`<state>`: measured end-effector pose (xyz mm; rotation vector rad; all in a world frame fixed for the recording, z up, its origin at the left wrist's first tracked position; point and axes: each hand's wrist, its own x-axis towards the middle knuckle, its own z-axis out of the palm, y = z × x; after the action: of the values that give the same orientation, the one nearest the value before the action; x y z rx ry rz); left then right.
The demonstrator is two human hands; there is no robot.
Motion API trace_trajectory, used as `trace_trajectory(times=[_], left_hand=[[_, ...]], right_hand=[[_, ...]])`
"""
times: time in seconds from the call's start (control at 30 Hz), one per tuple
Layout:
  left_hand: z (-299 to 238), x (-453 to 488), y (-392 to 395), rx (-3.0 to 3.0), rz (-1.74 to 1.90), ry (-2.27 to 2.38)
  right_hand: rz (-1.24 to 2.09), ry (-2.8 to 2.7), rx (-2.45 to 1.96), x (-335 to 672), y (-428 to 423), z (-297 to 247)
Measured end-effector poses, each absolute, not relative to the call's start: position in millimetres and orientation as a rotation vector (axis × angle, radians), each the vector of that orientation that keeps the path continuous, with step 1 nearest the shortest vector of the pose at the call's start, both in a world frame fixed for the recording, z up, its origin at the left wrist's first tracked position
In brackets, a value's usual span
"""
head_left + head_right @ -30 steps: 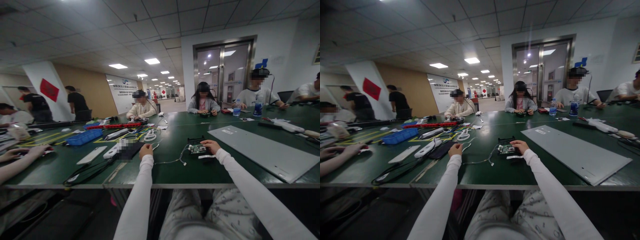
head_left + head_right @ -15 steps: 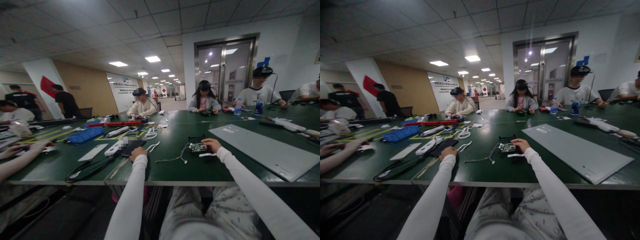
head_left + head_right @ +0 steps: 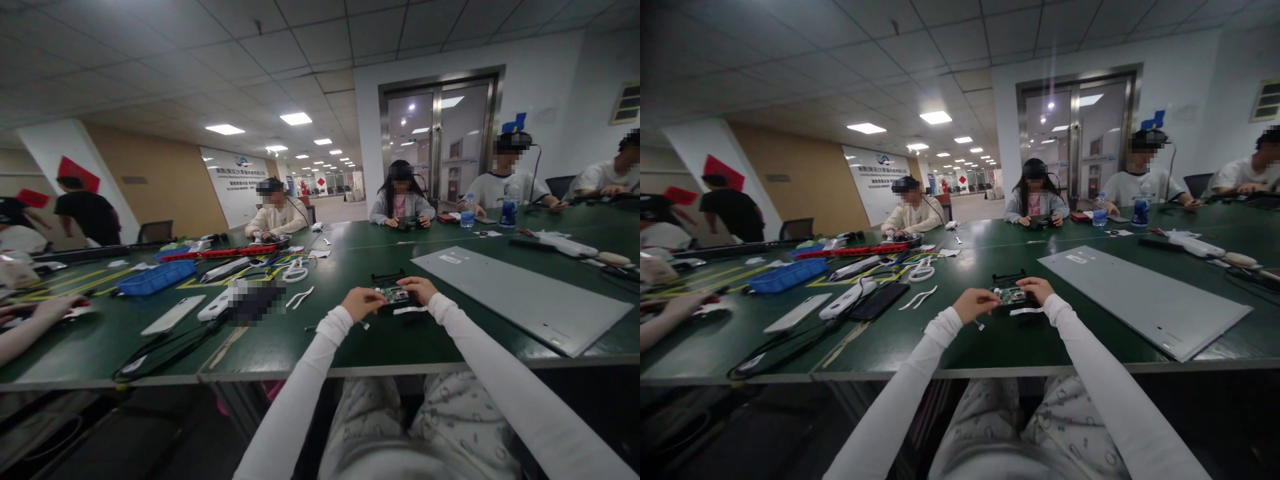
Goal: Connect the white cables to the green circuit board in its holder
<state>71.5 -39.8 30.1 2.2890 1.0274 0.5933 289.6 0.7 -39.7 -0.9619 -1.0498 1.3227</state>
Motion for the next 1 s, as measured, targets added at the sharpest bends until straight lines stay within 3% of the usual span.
trace_trajectory(times=[0.13, 0.4, 0.7, 1.0], left_hand=[[13.5, 110.8, -58.0, 2.35, 0.417, 1.165], [11.8, 122.2, -52.9, 2.5, 0.401, 1.393], [19.4, 118.4, -57.3, 2.599, 0.403, 1.295], [56.1, 101.6, -56.9, 2.493, 0.734, 1.177]], right_hand=[[1.322, -1.055, -0.962, 289.4, 0.2, -38.8], [1.315, -1.055, -0.933, 289.1, 4.1, -41.0], [1.326, -1.08, -0.93, 289.0, 6.9, -44.8], [1.321, -1.078, -0.928, 286.3, 1.8, -42.1]])
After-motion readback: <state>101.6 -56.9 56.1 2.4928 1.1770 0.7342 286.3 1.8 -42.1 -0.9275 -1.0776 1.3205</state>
